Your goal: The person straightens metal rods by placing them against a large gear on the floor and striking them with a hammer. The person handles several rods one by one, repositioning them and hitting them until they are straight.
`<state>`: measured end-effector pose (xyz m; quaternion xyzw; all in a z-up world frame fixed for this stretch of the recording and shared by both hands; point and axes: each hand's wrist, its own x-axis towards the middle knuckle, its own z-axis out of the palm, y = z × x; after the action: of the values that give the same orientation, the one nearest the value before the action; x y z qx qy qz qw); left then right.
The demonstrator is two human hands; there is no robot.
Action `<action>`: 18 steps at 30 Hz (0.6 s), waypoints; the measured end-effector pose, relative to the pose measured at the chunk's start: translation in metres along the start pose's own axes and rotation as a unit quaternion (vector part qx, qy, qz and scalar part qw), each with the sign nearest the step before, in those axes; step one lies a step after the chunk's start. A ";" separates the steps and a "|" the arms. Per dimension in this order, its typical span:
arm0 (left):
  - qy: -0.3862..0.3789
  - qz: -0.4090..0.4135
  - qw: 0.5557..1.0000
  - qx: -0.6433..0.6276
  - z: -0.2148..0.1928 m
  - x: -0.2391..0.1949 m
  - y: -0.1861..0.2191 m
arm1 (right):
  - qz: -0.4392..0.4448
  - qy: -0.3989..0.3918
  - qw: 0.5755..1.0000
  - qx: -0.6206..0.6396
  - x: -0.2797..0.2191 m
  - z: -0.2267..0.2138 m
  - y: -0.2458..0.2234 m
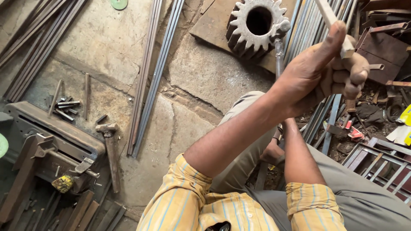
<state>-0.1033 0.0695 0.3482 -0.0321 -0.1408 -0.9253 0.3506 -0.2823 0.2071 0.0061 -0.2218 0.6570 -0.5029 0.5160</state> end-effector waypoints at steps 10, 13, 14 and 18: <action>0.013 -0.013 0.999 0.047 0.001 0.004 0.006 | -0.020 0.089 0.963 -0.255 -0.002 0.014 -0.023; -0.035 -0.028 0.993 0.110 -0.030 -0.001 0.024 | 0.046 0.126 0.927 -0.351 -0.006 0.028 -0.042; 0.057 -0.081 0.986 0.133 -0.048 -0.009 0.032 | 0.065 0.135 0.920 -0.362 -0.010 0.030 -0.048; 0.240 -0.167 0.834 0.469 -0.156 -0.070 0.071 | 0.033 0.155 0.953 -0.257 -0.020 0.035 -0.059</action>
<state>0.0022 0.0189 0.2049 0.3829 -0.4724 -0.7716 0.1868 -0.2572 0.1844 0.0689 -0.2442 0.8432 -0.3274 0.3494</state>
